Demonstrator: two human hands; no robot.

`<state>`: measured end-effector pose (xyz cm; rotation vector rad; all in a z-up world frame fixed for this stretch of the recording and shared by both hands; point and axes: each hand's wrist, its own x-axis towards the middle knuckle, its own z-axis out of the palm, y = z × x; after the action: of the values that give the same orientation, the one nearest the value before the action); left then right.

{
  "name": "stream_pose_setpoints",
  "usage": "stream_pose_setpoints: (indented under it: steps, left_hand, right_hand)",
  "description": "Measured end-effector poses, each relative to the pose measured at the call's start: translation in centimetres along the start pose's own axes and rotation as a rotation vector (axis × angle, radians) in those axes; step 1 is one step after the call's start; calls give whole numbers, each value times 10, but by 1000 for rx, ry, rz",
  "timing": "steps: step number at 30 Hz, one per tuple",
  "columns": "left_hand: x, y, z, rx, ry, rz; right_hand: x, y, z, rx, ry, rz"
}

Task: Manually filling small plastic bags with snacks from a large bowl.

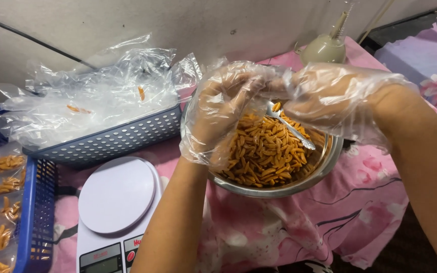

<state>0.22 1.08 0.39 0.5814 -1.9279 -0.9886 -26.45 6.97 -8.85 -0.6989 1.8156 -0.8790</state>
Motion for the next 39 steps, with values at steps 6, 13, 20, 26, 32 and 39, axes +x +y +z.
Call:
stream_pose_setpoints:
  steps: [6,13,20,26,32,39]
  left_hand:
    - [10,-47,10,-1198,-374,-281]
    - [8,-5,-1,-169,134,94]
    - [6,-61,-2,542,96,625]
    - [9,-18,22,-812,-189,208]
    - [14,12,3,-249,73,30]
    - [10,-20,10,-892,-182,50]
  right_hand:
    - [-50,-29,5,-213,-1,-65]
    - [-151,-135,59,-466,3,-143]
    - [-162,-140,63,-722,0,-214]
    - [-167,-139,59,-934,-4,-276]
    - [-172,-139,69,-52,128,56]
    - [-143,-126,55,1407,-353,534]
